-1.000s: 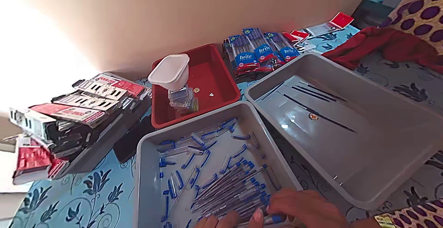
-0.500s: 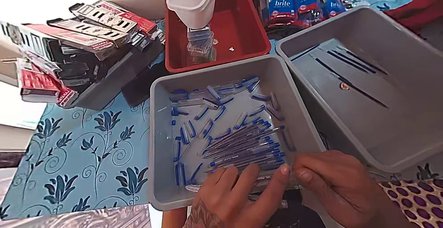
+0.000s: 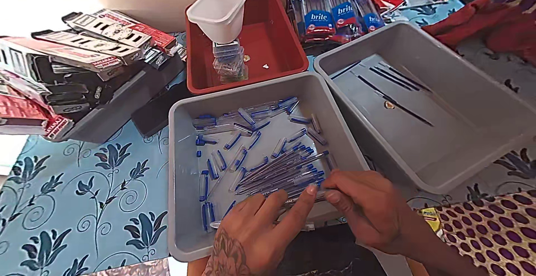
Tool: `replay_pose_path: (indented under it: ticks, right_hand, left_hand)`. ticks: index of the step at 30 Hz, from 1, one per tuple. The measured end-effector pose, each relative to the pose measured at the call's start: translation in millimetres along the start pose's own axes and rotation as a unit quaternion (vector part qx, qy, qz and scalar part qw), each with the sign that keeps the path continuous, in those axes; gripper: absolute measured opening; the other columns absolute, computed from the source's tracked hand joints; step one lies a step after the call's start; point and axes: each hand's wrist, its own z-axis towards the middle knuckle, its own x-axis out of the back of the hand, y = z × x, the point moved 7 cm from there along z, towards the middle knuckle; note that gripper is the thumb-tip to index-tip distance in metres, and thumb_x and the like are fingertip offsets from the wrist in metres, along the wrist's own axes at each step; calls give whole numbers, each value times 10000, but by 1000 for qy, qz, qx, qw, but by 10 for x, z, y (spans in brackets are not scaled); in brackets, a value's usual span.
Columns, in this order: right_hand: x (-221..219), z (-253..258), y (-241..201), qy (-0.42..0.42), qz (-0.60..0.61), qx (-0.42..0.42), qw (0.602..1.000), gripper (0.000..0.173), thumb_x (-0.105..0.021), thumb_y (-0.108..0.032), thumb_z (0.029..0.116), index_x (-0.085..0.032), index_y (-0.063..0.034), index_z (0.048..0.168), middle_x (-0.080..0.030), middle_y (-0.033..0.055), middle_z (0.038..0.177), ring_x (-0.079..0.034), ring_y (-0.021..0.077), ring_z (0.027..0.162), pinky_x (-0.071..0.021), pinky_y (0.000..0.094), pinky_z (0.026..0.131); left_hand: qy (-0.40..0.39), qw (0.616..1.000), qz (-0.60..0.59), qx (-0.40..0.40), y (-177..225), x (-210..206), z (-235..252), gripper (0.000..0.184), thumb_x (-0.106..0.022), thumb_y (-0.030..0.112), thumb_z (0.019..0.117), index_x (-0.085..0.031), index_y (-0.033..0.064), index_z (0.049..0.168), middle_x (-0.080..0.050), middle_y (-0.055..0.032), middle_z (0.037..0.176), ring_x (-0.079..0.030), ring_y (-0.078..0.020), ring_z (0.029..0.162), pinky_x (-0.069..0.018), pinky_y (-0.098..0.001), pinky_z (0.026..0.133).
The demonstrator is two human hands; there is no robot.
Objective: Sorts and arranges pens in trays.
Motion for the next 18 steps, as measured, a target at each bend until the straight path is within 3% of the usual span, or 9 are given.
replay_pose_path:
  ticks: [2,4,9,12,15,18]
  right_hand:
    - [27,-12,-43,26,-60,60,996,346,-399,-266,1120,-642,-43,1014,-658,90,821,-635,110,762,-486,170,672]
    - [68,-35,-70,37,-88,90,991,309,-397,-265,1121,-612,-63,1029,-646,86,859,-639,123,818,-492,173,719]
    - [76,-57,-15,46,-91,41,994,381,-365,-235,1101,-601,-70,850,-504,30,663,-488,108,616,-361,204,548]
    - [38,-61,56,18,-67,13,998,398,-360,-240,1099,-593,-71,824,-520,31,662,-502,94,601,-363,198,527]
    - [46,-79,123,8,-92,4,996,394,-403,-279,1102,-693,-58,952,-648,67,748,-627,146,694,-481,223,611]
    - [226,-135,210,24,-96,-9,995,379,-428,-304,1098,-699,-40,1076,-658,69,779,-627,140,717,-497,199,654]
  left_hand:
    - [-7,999,-35,4,-28,-5,6,404,-499,35,961,-688,138,1303,-714,-109,893,-611,-212,656,-439,-296,548]
    - [-13,997,-80,-1,-35,-25,11,415,-480,30,953,-683,128,1302,-715,-105,906,-628,-202,687,-456,-288,566]
    - [-8,999,-39,-10,29,-69,74,369,-511,68,989,-693,134,1303,-699,-111,860,-565,-214,609,-402,-308,523]
    - [-14,1000,-18,-17,29,-126,70,361,-514,69,988,-696,136,1293,-693,-109,859,-560,-211,596,-402,-306,511]
    - [-35,999,4,4,-15,-162,60,348,-534,85,976,-713,139,1269,-734,-120,935,-646,-233,681,-483,-311,577]
    - [-92,995,-17,44,-54,-191,87,393,-562,3,915,-733,87,1258,-752,-174,995,-705,-300,738,-542,-371,618]
